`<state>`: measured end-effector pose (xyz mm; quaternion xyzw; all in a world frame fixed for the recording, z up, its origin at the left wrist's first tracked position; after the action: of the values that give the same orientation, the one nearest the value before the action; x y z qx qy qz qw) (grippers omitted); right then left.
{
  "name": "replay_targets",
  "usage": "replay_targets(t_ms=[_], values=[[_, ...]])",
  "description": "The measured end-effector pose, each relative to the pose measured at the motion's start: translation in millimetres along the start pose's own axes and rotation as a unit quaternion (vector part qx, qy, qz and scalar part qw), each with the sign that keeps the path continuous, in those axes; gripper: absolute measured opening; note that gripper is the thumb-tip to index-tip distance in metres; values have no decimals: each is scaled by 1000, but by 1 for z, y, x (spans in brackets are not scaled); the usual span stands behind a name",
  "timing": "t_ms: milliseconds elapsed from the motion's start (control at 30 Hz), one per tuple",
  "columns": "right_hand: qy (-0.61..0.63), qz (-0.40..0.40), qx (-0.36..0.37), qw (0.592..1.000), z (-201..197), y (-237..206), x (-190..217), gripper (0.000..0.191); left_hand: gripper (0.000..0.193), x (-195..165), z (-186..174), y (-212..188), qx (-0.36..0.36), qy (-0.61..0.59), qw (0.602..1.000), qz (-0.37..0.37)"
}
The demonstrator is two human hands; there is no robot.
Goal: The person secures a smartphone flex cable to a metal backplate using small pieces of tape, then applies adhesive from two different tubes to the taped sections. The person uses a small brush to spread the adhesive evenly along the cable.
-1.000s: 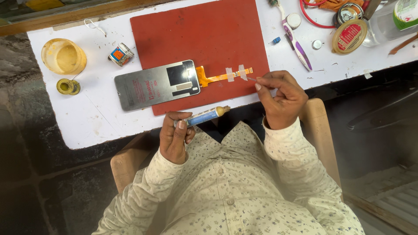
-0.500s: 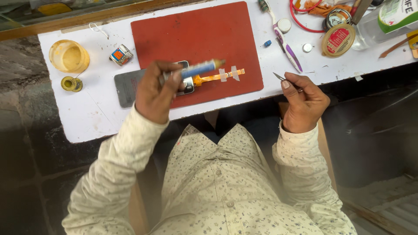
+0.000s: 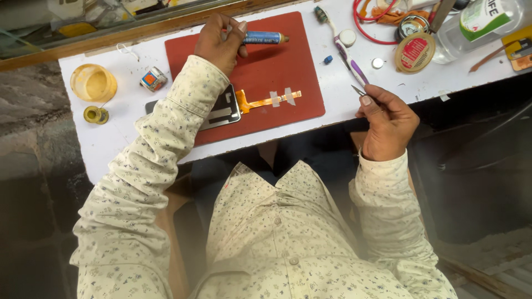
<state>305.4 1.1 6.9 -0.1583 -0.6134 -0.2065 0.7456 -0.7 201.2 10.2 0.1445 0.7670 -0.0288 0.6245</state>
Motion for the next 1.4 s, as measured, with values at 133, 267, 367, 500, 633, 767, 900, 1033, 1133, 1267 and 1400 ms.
replay_targets(t_ms=[133,267,367,500,633,767,900,1033,1133,1267,1400], values=[[-60,8,-13,998,-3,14,-4,17,24,-1,3,-1,-6,-11,1000,9],[-127,-10,3,992,9,34,-4,13,23,-6,-10,-16,-32,-63,997,10],[-190,-4,1,982,20,42,-5,13,26,-26,-40,-48,-73,-64,993,69],[-384,-165,17,908,48,37,22,16,25,-28,-71,-102,-126,-185,974,32],[-460,-268,76,843,77,37,27,22,24,-22,-65,-135,-118,-271,955,-5],[-525,-400,113,743,113,40,21,26,25,-11,-43,-151,-110,-304,945,-45],[-511,-352,112,776,117,54,16,17,27,-10,-21,-160,-79,-317,944,-46],[-226,-72,180,955,92,58,6,12,27,-13,-7,-163,-74,-314,946,-43],[35,74,232,969,89,26,1,13,26,-18,4,-166,-64,-286,956,-26],[155,98,280,942,103,-10,4,17,23,-23,18,-169,-54,-275,960,-12],[156,60,290,942,107,-18,11,21,22,-27,22,-170,-48,-255,966,-2]])
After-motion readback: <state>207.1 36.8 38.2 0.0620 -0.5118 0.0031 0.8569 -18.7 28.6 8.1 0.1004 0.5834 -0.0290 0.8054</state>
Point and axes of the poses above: each hand's wrist, its own y-axis towards the middle knuckle, its own z-axis out of the palm, x = y × z, the point moved 9 cm from there along y, towards the middle knuckle, and after that the axes turned 7 degrees about z, right-handed, at the moved point
